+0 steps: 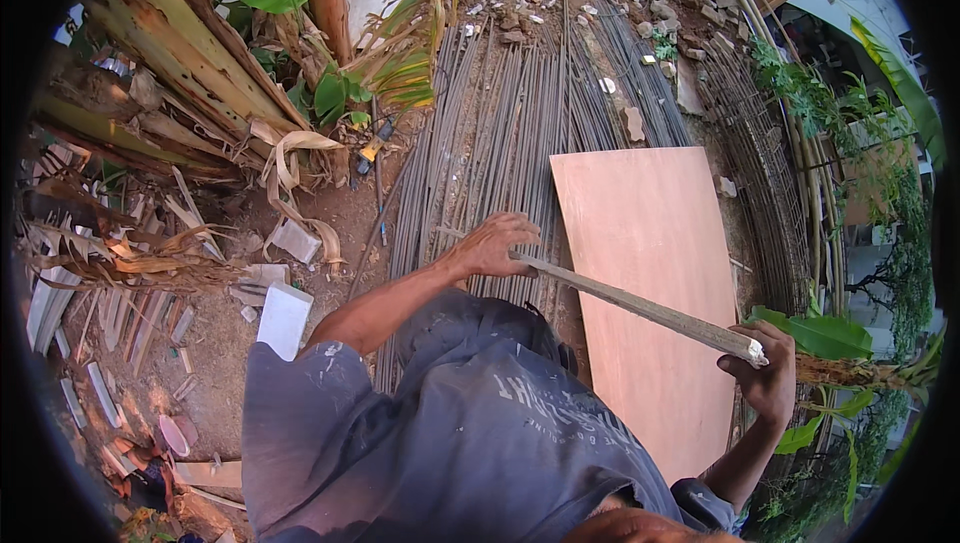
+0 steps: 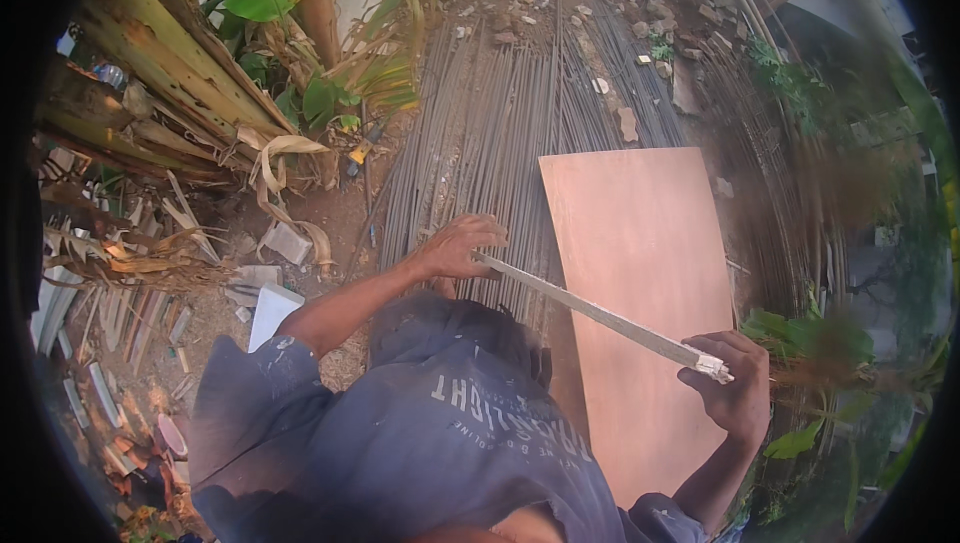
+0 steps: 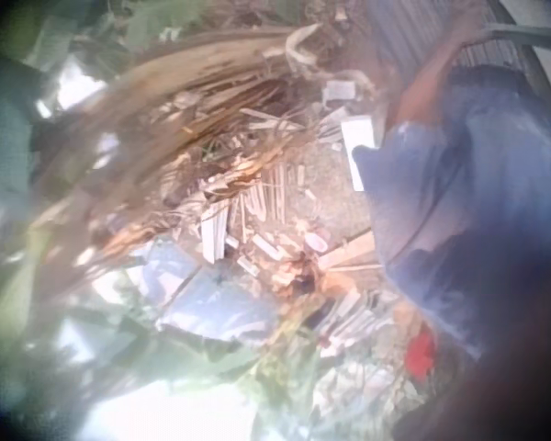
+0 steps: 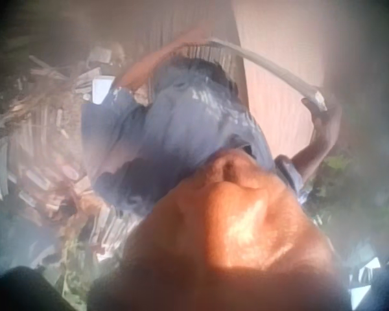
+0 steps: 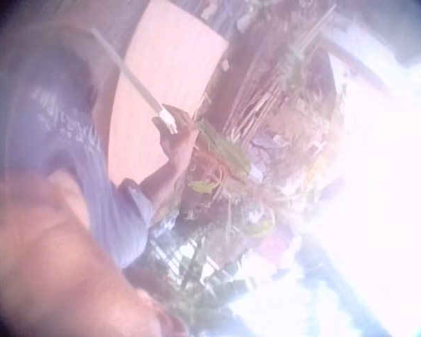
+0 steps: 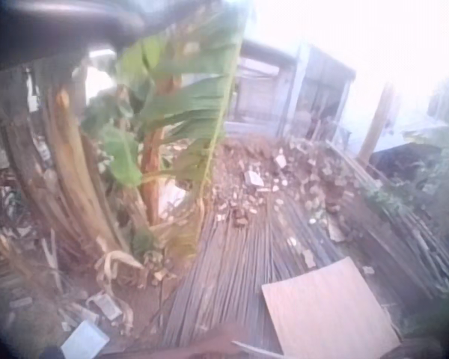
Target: The person uses a hammer to split small wooden pieces on the ground, then uses an angle grinder to cut a large flat board into smaller sections. The person handles the wood and tools directly, moving pieces aside as needed.
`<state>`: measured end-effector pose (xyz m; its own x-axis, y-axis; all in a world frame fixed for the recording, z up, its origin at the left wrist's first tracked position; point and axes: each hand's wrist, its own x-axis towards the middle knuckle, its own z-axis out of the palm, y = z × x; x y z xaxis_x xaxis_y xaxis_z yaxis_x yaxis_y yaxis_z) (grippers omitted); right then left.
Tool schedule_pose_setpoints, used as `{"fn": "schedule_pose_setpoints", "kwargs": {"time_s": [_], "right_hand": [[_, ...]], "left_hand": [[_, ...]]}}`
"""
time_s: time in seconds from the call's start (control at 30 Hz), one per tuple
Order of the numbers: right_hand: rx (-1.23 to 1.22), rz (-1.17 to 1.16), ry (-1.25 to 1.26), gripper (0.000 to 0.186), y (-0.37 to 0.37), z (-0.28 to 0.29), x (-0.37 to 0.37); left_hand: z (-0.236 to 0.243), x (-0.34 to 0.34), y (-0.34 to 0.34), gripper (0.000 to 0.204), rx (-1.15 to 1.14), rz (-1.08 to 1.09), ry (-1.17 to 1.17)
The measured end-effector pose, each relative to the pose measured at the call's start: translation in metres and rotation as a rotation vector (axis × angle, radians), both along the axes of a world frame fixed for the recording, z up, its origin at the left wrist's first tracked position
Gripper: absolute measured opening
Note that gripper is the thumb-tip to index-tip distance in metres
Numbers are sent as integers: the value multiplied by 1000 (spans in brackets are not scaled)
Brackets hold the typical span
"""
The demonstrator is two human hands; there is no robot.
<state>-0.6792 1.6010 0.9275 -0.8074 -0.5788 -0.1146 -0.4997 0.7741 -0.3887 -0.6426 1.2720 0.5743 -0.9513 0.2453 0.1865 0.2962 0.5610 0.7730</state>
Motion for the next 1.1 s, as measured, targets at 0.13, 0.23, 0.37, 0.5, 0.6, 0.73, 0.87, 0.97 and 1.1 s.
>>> {"fn": "schedule_pose_setpoints", "kwargs": {"time_s": [0.13, 0.23, 0.37, 0.5, 0.6, 0.73, 0.87, 0.97, 1.1], "right_hand": [[-39, 101, -45, 35, -28, -12, -82], [-39, 187, -26, 32, -54, -31, -157], [-66, 146, -34, 34, -62, -69, -260], [-93, 2, -126, 49, -91, -121, -374], [-151, 73, 169, 49, -100, -164, -438], [-270, -108, -140, 46, -78, -229, -506], [-130, -75, -359, 43, -60, -290, -537], [-104, -139, -487, 40, -57, -328, -544], [-64, -185, -582, 36, -65, -372, -539]], "left_hand": [[-7, -17, -19, 29, 215, 123, 1], [-30, -31, -15, 40, 309, 476, 15], [-28, -77, -17, 34, 288, 665, 111], [-36, -128, -43, 36, 55, 875, 185], [-29, -166, -61, 38, -61, 976, 162], [-23, -204, -78, 38, -325, 1096, 209], [-10, -220, -91, 36, -520, 1165, 175], [-6, -223, -106, 28, -598, 1218, 68], [-13, -235, -132, 20, -650, 1273, -13]]}}
